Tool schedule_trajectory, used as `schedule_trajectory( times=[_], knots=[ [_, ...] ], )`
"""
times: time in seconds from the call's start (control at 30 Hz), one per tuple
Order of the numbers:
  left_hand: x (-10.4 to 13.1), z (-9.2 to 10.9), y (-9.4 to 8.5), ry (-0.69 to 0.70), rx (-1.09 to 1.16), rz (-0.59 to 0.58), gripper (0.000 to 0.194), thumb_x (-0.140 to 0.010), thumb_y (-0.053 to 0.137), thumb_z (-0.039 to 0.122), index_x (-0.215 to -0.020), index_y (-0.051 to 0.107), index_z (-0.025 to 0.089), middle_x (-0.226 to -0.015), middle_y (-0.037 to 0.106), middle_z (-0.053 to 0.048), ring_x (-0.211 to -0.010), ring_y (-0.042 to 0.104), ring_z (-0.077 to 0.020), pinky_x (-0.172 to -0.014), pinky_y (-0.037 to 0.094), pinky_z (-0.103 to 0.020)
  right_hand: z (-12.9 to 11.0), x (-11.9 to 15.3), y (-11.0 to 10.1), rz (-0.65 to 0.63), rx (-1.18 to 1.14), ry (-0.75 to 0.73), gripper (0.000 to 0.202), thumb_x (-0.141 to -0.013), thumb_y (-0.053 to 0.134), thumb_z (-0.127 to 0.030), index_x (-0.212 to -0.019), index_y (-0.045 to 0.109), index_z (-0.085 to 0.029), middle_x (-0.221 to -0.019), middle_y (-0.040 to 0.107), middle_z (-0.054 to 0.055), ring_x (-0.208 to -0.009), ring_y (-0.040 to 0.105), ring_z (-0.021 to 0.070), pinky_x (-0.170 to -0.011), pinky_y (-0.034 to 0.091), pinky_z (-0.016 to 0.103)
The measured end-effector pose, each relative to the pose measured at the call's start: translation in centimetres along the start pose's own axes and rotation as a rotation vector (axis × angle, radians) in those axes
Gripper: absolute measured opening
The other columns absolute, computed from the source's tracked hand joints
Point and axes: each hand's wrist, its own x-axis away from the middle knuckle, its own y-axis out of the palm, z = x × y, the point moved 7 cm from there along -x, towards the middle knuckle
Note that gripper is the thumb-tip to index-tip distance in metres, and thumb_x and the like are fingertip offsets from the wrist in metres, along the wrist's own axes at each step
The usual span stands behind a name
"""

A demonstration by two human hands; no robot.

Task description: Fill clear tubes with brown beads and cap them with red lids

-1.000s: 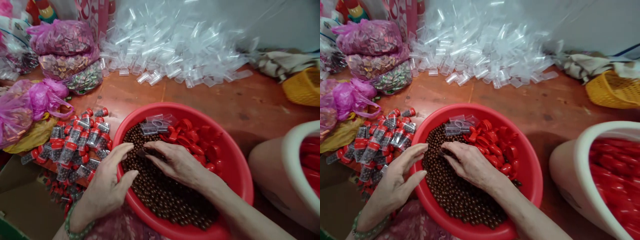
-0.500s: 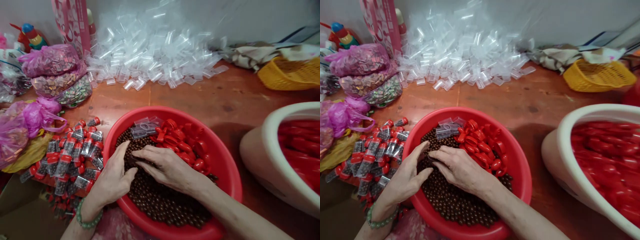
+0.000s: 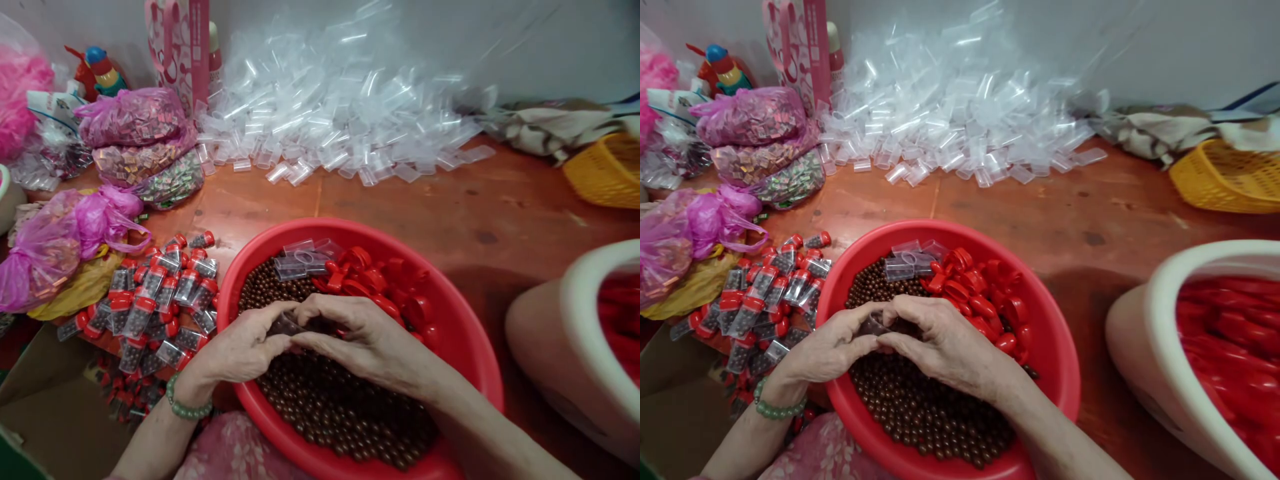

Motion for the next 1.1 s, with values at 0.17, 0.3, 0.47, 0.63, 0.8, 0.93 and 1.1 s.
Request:
schedule_trajectory(
  times=[0.17,0.3,0.47,0.63,0.8,0.93,1.1],
  knots=[
    [0.0,0.1,-0.1,0.0,-0.002,0.002,0.041,-0.088,0.048,0.014,-0.129,0.053,0.017,-0.119,0.064,-0.007,-0.11,0.057,-0.0189,-0.101,0.039,-0.032,0.8,0.6,0.0,0.028,0.014,0.101,0.011,-0.088,0.059,-0.026,-0.079,0.057,-0.02,-0.071,0.063,0.0,-0.063,0.058,0.0125,-0.058,0.048,0.024],
    [0.3,-0.5,-0.3,-0.07,0.104,0.073,0.039,-0.091,0.047,0.02,-0.129,0.051,0.018,-0.104,0.065,-0.006,-0.094,0.061,-0.0173,-0.089,0.046,-0.031,1.4,1.8,-0.6,0.015,0.027,0.173,0.015,-0.091,0.055,-0.028,-0.077,0.055,-0.021,-0.076,0.067,0.001,-0.067,0.062,0.014,-0.061,0.051,0.025],
    [0.5,-0.8,-1.1,-0.006,0.334,0.221,0.024,-0.09,0.052,0.022,-0.113,0.056,0.017,-0.1,0.065,-0.005,-0.095,0.061,-0.015,-0.089,0.046,-0.028,2.4,1.3,-1.0,-0.175,0.333,0.182,0.006,-0.091,0.056,-0.028,-0.09,0.061,-0.023,-0.083,0.068,0.0,-0.073,0.064,0.0144,-0.067,0.051,0.026],
    [0.2,-1.3,-2.1,0.025,0.451,0.408,0.015,-0.088,0.054,0.019,-0.102,0.056,0.015,-0.1,0.067,-0.007,-0.093,0.062,-0.0135,-0.09,0.047,-0.028,4.8,-2.6,-0.7,-0.132,0.844,0.231,0.008,-0.089,0.054,-0.016,-0.086,0.061,-0.018,-0.086,0.066,0.006,-0.078,0.063,0.0184,-0.067,0.048,0.027],
    [-0.1,-1.4,-2.1,-0.005,0.476,0.459,0.012,-0.085,0.057,0.016,-0.097,0.057,0.014,-0.098,0.067,-0.007,-0.089,0.063,-0.0131,-0.089,0.05,-0.028,5.9,-4.8,-0.2,-0.09,0.924,0.236,0.017,-0.085,0.049,-0.007,-0.089,0.062,-0.017,-0.089,0.067,0.009,-0.085,0.062,0.0213,-0.069,0.044,0.029],
    [0.0,-1.4,-2.2,-0.013,0.481,0.489,0.012,-0.085,0.057,0.015,-0.097,0.057,0.014,-0.097,0.067,-0.007,-0.088,0.064,-0.0129,-0.086,0.051,-0.028,6.0,-4.5,-3.1,0.033,0.945,0.277,0.016,-0.09,0.046,-0.018,-0.095,0.061,-0.017,-0.09,0.065,0.009,-0.082,0.061,0.0219,-0.068,0.044,0.031],
    [-0.1,-1.4,-2.4,-0.007,0.48,0.496,0.011,-0.085,0.056,0.014,-0.096,0.058,0.014,-0.095,0.066,-0.006,-0.086,0.064,-0.0123,-0.085,0.051,-0.027,7.4,-4.7,-4.4,0.05,0.905,0.268,0.015,-0.081,0.058,-0.016,-0.095,0.065,-0.017,-0.094,0.066,0.01,-0.088,0.062,0.0247,-0.072,0.046,0.033]
  ],
)
